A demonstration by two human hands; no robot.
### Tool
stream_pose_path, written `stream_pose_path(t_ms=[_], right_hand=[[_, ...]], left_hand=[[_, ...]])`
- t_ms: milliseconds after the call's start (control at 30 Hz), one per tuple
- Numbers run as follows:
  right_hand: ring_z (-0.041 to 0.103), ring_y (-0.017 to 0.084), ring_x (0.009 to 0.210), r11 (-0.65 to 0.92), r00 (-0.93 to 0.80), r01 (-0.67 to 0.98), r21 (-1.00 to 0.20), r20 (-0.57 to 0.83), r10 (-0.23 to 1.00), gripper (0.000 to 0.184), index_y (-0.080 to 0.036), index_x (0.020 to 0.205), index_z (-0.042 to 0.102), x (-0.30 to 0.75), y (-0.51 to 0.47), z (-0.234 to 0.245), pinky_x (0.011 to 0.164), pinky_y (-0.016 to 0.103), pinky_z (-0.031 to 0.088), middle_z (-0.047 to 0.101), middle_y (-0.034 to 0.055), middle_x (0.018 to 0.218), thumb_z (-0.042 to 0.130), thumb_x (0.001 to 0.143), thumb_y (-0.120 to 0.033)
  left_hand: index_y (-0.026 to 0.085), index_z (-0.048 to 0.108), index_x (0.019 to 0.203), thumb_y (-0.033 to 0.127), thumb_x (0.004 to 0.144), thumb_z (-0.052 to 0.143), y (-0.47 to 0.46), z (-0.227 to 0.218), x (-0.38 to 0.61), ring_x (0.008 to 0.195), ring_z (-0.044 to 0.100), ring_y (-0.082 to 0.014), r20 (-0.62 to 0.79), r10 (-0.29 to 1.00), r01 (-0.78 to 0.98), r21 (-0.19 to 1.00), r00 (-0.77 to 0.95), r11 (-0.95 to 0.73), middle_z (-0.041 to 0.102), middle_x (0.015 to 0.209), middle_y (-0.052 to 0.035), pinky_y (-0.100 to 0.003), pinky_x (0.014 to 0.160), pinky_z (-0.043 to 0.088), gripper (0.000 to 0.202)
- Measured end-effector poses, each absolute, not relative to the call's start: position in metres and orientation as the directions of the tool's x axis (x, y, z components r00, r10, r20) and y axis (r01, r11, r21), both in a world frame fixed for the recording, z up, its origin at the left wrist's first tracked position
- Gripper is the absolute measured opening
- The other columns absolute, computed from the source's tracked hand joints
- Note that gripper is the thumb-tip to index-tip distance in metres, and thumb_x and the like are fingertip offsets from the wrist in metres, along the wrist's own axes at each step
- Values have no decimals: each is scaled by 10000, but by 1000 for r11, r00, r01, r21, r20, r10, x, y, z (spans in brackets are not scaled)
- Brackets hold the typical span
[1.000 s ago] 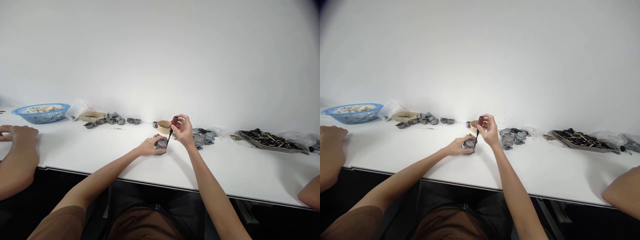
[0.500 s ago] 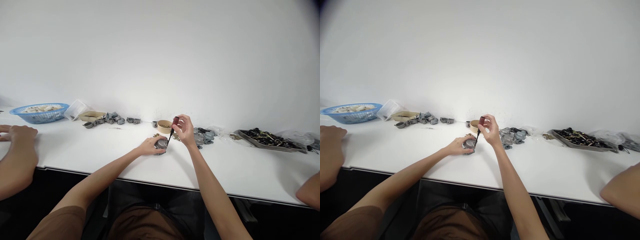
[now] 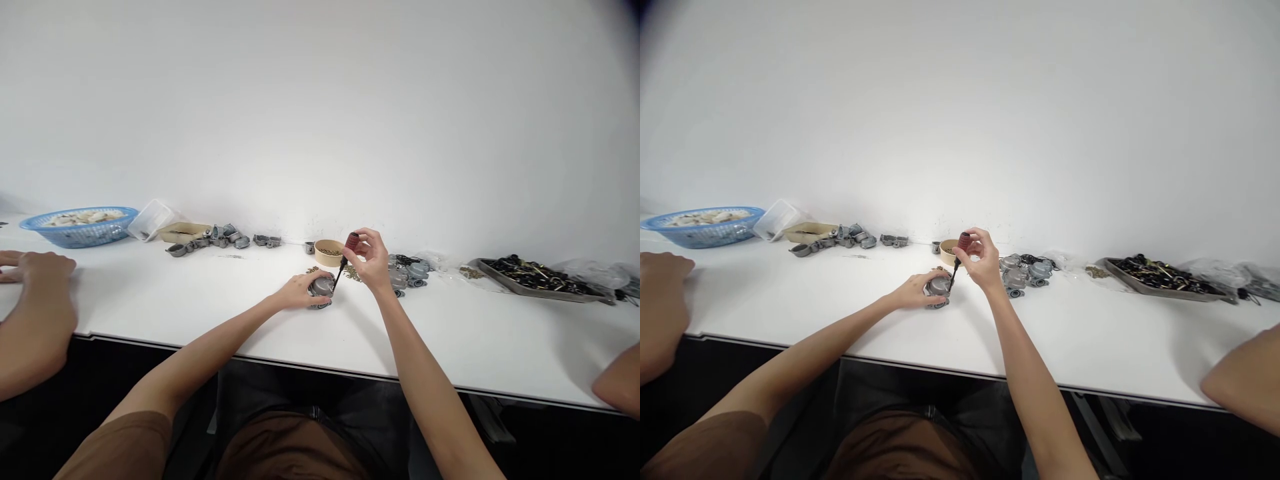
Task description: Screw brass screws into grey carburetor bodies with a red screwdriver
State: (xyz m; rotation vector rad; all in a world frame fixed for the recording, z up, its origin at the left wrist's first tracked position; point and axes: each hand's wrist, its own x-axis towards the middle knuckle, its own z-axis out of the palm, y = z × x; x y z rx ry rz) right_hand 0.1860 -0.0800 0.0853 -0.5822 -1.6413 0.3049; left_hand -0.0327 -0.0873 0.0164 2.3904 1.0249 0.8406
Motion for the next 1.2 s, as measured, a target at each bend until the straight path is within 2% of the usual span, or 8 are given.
stream_pose_path(t_ms=[200,333,567,700,900,1000,1100,1200], right_hand=[[693,178,816,847,-131,75,-526,837,531,342,-265,1177,532,186,-80,85,718,345,608,658,52,1044,661,895,-409],[674,153,745,819,-53,128,-559,821,568,389,-270,1150,552,185,-81,85,637,295,592,651,31,1007,737,841,-417],[719,200,826,821,-147,10,-571,811,566,348,-255,1164,531,186,-84,87,746,380,616,682,81,1110,674,900,-431],[687,169,750,816,-55,87,-571,816,576,349,-268,1133,570,187,-81,86,681,322,588,655,30,983,747,850,-368],[698,201,851,831,-125,12,-557,823,554,292,-276,1140,554,191,-80,86,760,367,593,667,52,1044,659,905,-412],[684,185,783,816,-100,84,-572,810,578,341,-275,1150,550,191,-80,86,716,346,587,653,32,971,705,871,-397],[665,193,865,822,-44,148,-549,827,561,287,-269,1115,584,191,-80,86,731,335,578,643,42,991,687,883,-405],[666,204,910,817,-90,66,-573,812,577,271,-264,1122,567,193,-79,87,760,351,579,659,64,1050,625,921,-435]], left_hand=[[339,512,1391,584,833,675,-88,17,-33,1148,645,-244,373,746,494,574,552,-653,648,1318,-8,-359,1036,468,630],[342,508,1387,581,834,677,-87,15,-33,1149,644,-238,379,741,494,567,554,-659,647,1319,-1,-354,1038,464,626],[340,503,1393,585,835,679,-86,15,-34,1153,639,-244,372,745,495,573,554,-653,647,1317,-5,-363,1049,456,634],[347,505,1392,590,832,673,-86,15,-33,1139,644,-241,368,743,503,561,560,-657,642,1322,5,-350,1021,469,633],[348,505,1389,585,833,678,-86,13,-34,1137,646,-237,373,747,502,567,550,-653,648,1317,9,-338,1007,475,629],[349,502,1392,582,836,678,-86,13,-34,1143,643,-235,373,743,494,571,555,-656,641,1332,8,-340,1013,472,629],[349,506,1386,579,835,679,-85,13,-33,1143,643,-233,375,741,492,570,557,-658,634,1342,10,-340,1013,473,622],[344,507,1383,585,831,684,-85,13,-33,1146,642,-238,375,742,486,577,556,-656,633,1344,3,-348,1018,472,628]])
